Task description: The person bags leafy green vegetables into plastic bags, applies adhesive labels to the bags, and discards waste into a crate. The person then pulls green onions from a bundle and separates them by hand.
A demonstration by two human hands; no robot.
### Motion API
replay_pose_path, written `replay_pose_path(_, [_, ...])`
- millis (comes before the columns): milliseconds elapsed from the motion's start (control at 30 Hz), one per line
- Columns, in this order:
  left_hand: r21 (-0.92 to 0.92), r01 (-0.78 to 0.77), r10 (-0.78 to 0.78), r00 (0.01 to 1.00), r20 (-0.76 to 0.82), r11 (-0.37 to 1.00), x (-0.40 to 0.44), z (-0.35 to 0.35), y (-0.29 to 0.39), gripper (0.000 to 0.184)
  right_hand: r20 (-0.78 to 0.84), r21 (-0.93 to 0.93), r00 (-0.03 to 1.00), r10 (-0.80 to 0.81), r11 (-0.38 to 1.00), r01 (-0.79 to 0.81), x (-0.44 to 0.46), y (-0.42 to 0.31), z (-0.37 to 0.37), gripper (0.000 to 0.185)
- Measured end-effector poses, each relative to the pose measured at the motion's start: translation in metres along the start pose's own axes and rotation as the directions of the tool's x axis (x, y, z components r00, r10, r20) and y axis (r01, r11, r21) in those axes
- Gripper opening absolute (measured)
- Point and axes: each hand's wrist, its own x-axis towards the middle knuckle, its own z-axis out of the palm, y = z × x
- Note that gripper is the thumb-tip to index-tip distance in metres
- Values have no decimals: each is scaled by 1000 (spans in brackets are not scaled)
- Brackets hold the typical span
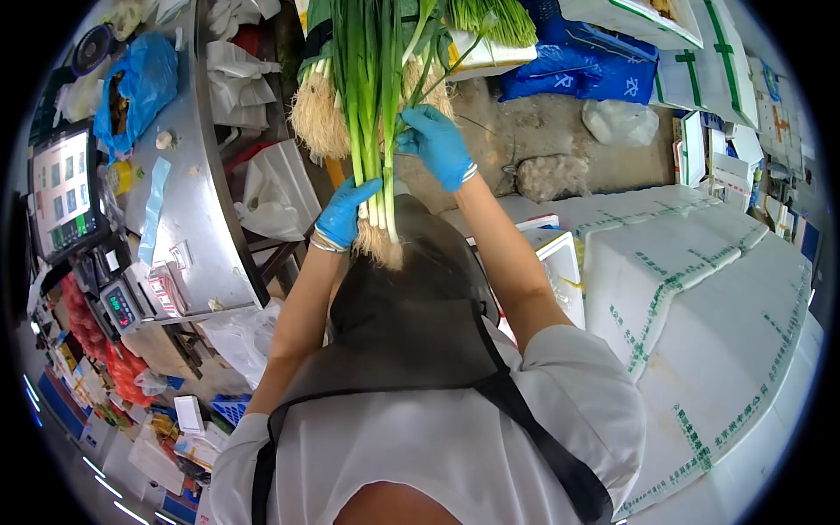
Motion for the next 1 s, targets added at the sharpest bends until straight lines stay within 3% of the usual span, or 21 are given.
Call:
replay_pose_path(100, [59, -10, 8, 1000, 23, 998, 0, 1, 1, 37, -98, -122, 992, -77, 990, 65, 13, -7, 12, 14])
replay_pose_path(200, [107, 0, 3, 1000, -25, 994, -2, -6, -2, 39, -74, -113, 994, -85, 991, 77, 27, -14, 30, 15])
replay_pose_path(333, [69, -31, 36, 996, -76, 997, 6, -18, -2, 37, 172, -101, 984, -56, 992, 74, -10, -16, 30, 16])
replay_pose_path(433, [83, -59, 69, 989, -129, 995, 10, -24, -2, 36, 249, 2, 964, 93, 995, -97, -48, -10, 13, 26])
replay_pose_path(533, [161, -102, 124, 984, -127, 982, 15, -23, -3, 37, 7, -486, 995, 99, 870, -83, -37, -3, 16, 36])
replay_pose_path(633, [270, -168, 210, 969, -133, 948, 20, -15, -10, 40, -34, -673, 981, 189, 722, -163, -8, 17, 33, 40])
replay_pose_path(667, [308, -201, 252, 958, -136, 930, 22, -12, -11, 42, 4, -636, 996, 85, 769, -63, 0, 30, 31, 35])
replay_pose_path(733, [349, -262, 327, 934, -143, 900, 29, -16, -17, 45, -31, -665, 997, 70, 744, -73, 1, 30, 31, 34])
replay_pose_path(767, [435, -222, 324, 929, -177, 873, 32, -20, -20, 44, -53, -680, 997, 63, 729, -82, -1, 31, 31, 34])
replay_pose_path(867, [650, -81, 333, 902, -274, 755, 36, -20, -26, 41, -44, -872, 987, -154, 488, 37, -13, 39, 29, 32])
replay_pose_path(933, [758, 38, 349, 872, -344, 651, 40, -19, -30, 40, 99, -890, 988, -122, 434, 143, -28, 29, 29, 30])
replay_pose_path(967, [758, -15, 400, 857, -327, 652, 43, -23, -32, 45, 169, -891, 981, -99, 409, 195, -40, 23, 30, 29])
replay_pose_path(1000, [757, -67, 449, 838, -311, 649, 47, -29, -35, 50, 78, -808, 993, 94, 588, 8, -57, 18, 35, 29])
